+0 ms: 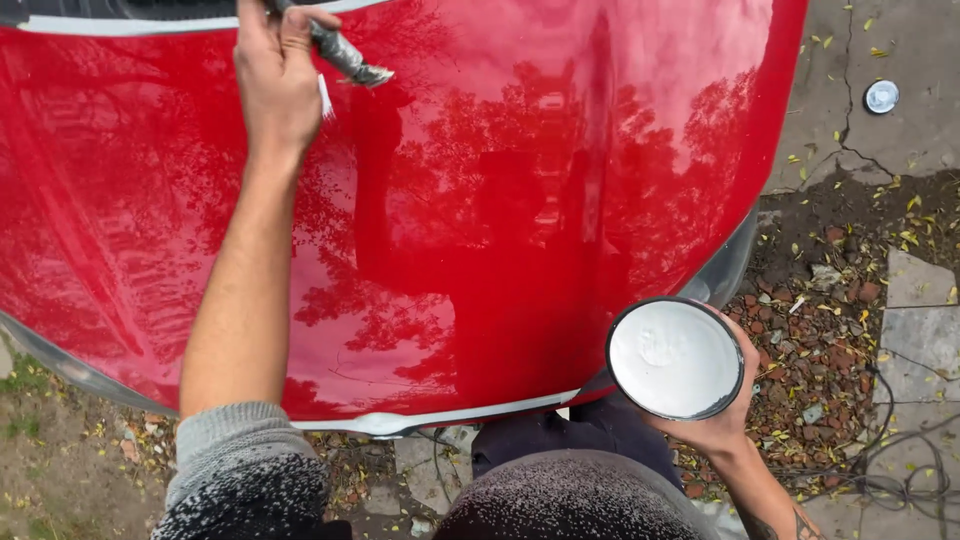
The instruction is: The person uses a power buffer to polish the hood of a red car. They then apply a white compound to the hood with a brush and continue polishing the surface with the buffer.
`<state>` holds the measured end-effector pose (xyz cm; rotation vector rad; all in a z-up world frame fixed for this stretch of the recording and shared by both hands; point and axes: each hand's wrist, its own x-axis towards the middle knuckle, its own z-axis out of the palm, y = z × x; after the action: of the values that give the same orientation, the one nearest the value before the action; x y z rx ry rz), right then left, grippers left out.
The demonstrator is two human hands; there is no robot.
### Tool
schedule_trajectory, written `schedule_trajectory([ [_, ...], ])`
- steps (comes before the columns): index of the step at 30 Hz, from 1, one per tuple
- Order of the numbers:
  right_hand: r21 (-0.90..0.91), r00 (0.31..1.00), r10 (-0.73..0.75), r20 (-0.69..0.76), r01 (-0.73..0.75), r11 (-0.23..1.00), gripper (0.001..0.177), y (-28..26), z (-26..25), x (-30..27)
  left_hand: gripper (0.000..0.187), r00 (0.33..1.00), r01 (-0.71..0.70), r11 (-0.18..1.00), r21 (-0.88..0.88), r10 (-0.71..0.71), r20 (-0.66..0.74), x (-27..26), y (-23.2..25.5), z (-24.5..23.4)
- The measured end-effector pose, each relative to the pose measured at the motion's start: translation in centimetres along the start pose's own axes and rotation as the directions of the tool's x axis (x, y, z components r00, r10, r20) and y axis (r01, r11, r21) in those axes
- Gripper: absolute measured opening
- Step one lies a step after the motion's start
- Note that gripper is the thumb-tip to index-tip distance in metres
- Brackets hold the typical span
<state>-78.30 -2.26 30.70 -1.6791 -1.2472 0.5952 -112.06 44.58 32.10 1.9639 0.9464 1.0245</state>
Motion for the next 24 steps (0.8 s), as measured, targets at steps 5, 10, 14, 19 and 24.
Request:
schedule_trajectory([
  [5,0.132,0.999,0.016,0.036,-0.021,0.991,0.128,-1.6,-0.8,1.0,0.024,0.992,-0.121,0.967,0.223,0.122,0.008,2.7,-0.7,7.2],
  [10,0.110,1.000,-0.015,-0.005,0.015,0.994,0.127,-0.2,-2.2,1.5,0.023,0.992,0.000,0.938,0.346,-0.044,0.117,1.2,0.3,7.7],
  [14,0.117,0.999,0.039,-0.002,-0.038,0.992,0.126,1.8,-3.1,1.4,0.020,0.955,0.215,0.938,0.273,-0.260,0.142,2.7,4.2,8.0],
  [19,0.140,1.000,0.007,-0.014,-0.005,0.990,0.127,2.1,-3.7,2.5,0.019,0.970,-0.233,0.969,0.085,0.225,0.098,6.7,3.1,16.0],
  [24,0.134,0.998,-0.059,-0.004,0.059,0.989,0.128,1.6,-5.1,3.3,0.021,0.976,-0.185,0.958,0.219,0.153,0.153,5.2,5.4,19.4],
])
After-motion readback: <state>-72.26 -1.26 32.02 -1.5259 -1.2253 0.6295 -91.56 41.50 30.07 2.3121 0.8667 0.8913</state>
